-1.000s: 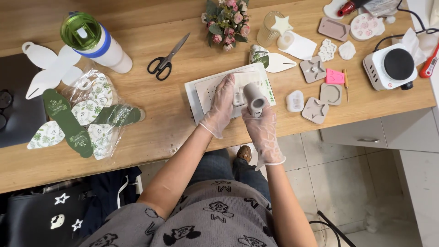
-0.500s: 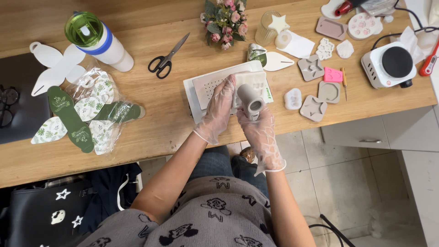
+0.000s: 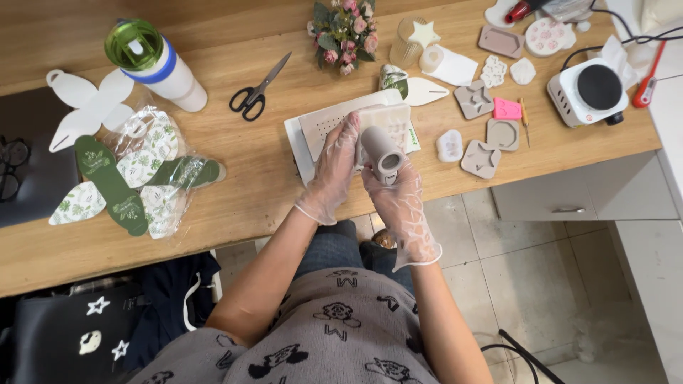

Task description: The person is trimming, heating with a heat gun, and labeling a star-shaped wax ornament.

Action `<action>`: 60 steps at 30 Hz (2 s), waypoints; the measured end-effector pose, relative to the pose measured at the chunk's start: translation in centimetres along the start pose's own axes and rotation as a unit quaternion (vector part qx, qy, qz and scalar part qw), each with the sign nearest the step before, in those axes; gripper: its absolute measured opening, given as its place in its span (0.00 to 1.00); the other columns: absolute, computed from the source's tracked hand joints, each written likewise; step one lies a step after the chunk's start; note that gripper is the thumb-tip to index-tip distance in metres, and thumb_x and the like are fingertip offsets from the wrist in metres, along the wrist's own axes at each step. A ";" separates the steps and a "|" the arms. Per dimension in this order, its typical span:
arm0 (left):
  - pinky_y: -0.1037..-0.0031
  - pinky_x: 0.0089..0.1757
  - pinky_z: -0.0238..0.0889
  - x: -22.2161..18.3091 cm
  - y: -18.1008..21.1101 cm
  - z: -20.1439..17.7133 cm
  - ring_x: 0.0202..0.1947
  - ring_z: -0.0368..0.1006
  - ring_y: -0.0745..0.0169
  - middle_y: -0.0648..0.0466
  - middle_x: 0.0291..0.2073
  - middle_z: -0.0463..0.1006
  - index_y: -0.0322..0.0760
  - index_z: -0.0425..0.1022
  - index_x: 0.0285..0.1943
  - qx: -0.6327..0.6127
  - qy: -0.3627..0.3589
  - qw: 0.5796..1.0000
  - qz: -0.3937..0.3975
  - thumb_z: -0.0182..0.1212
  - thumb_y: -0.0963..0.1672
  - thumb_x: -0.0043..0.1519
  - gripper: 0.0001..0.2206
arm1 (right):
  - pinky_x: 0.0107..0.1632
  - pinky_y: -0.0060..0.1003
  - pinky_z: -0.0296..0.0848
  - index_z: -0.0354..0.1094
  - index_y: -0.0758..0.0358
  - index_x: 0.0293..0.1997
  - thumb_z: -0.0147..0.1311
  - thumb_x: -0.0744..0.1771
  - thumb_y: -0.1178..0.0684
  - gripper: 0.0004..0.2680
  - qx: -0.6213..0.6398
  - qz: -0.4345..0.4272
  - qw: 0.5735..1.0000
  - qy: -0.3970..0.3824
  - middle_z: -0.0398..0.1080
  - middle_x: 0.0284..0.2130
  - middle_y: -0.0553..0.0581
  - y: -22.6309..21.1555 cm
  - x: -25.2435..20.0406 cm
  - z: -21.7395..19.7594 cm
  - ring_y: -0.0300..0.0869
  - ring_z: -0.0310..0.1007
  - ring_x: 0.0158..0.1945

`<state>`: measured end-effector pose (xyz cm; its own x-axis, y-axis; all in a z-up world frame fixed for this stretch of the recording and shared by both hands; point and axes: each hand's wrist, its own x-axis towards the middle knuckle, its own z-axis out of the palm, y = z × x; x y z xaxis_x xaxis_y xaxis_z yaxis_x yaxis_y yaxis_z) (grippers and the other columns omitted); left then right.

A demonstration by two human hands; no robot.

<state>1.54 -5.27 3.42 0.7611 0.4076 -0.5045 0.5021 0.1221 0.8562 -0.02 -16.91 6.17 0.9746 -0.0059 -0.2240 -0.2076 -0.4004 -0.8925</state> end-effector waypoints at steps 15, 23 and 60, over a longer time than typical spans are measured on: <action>0.63 0.63 0.60 -6.0 2.5 0.7 0.71 0.55 0.39 0.36 0.69 0.59 0.41 0.58 0.75 -0.103 -0.002 0.995 -0.004 0.49 0.63 0.60 0.39 | 0.37 0.37 0.75 0.76 0.53 0.41 0.61 0.61 0.53 0.07 -0.007 0.007 1.000 -0.007 0.76 0.29 0.51 0.5 -1.0 -3.1 0.37 0.76 0.33; 0.64 0.63 0.60 -7.0 2.7 0.0 0.72 0.53 0.38 0.34 0.70 0.56 0.38 0.57 0.75 -0.094 0.014 0.995 0.010 0.48 0.63 0.60 0.39 | 0.37 0.37 0.73 0.75 0.56 0.41 0.60 0.61 0.53 0.08 0.017 -0.008 1.000 -0.020 0.75 0.29 0.53 0.1 -1.6 -3.1 0.38 0.74 0.33; 0.59 0.66 0.55 -7.1 2.2 0.7 0.70 0.55 0.39 0.34 0.64 0.59 0.36 0.55 0.74 -0.119 -0.006 0.993 0.015 0.49 0.62 0.62 0.38 | 0.44 0.42 0.80 0.74 0.54 0.50 0.59 0.65 0.56 0.10 0.055 -0.030 0.997 -0.035 0.78 0.38 0.59 0.6 -2.1 -2.9 0.45 0.80 0.40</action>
<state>-2.47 -8.47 8.79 0.7798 0.4031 -0.4790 0.3699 0.3206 0.8720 -1.98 -19.75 7.28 0.9780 0.0802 -0.1927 -0.1614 -0.2945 -0.9419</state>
